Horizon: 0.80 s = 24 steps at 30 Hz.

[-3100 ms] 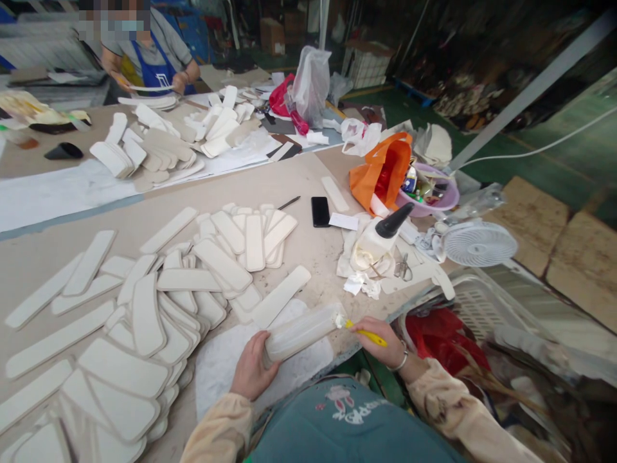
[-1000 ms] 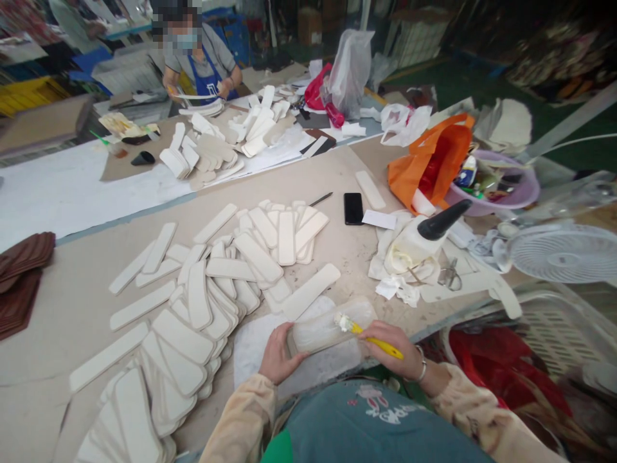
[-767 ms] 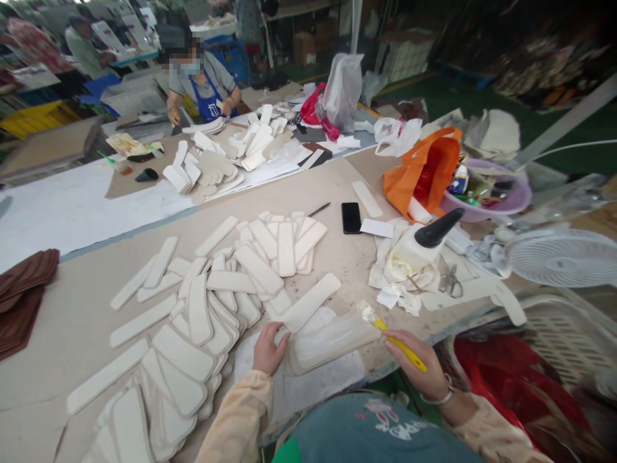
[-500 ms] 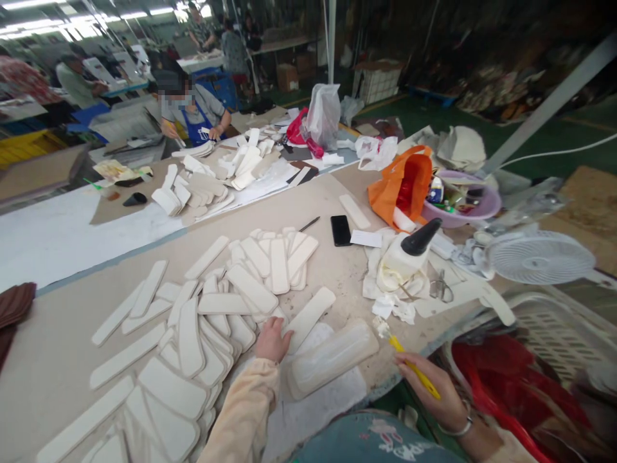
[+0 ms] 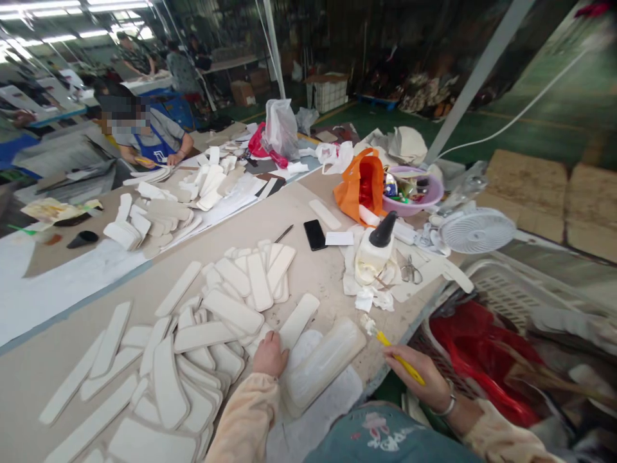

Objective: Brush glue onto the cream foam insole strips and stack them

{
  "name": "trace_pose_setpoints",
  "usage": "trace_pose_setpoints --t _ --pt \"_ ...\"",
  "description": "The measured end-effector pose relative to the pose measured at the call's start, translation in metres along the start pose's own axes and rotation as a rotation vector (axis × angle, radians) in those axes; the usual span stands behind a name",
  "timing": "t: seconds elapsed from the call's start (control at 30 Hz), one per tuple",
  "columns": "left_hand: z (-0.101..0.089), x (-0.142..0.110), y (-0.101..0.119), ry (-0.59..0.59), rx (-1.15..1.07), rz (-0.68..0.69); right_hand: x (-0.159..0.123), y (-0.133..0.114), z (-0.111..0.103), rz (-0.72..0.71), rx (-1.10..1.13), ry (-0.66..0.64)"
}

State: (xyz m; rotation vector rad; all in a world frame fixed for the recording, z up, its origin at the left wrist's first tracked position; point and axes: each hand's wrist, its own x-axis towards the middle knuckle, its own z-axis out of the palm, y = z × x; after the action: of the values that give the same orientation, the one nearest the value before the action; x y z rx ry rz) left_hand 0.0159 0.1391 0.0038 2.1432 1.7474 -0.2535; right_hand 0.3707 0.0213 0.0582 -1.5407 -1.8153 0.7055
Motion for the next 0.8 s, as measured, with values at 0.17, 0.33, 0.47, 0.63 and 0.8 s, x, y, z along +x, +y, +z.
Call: trace_pose_setpoints --t 0.17,0.33,0.47,0.63,0.8 --pt "0.014 -0.004 -0.003 0.096 0.011 -0.020 -0.001 -0.003 -0.002 -0.025 0.010 0.004" --pt "0.024 -0.008 -0.005 0.213 0.066 0.027 -0.007 -0.004 -0.005 -0.025 0.018 -0.039" --pt "0.021 -0.005 -0.001 0.237 0.085 0.056 -0.013 -0.004 -0.007 -0.040 0.029 -0.056" --pt "0.013 -0.003 0.002 0.133 0.116 0.066 -0.017 -0.004 -0.014 -0.064 0.029 -0.039" --pt "0.007 -0.007 0.009 0.130 0.172 0.050 -0.022 -0.003 -0.026 -0.081 0.020 0.003"
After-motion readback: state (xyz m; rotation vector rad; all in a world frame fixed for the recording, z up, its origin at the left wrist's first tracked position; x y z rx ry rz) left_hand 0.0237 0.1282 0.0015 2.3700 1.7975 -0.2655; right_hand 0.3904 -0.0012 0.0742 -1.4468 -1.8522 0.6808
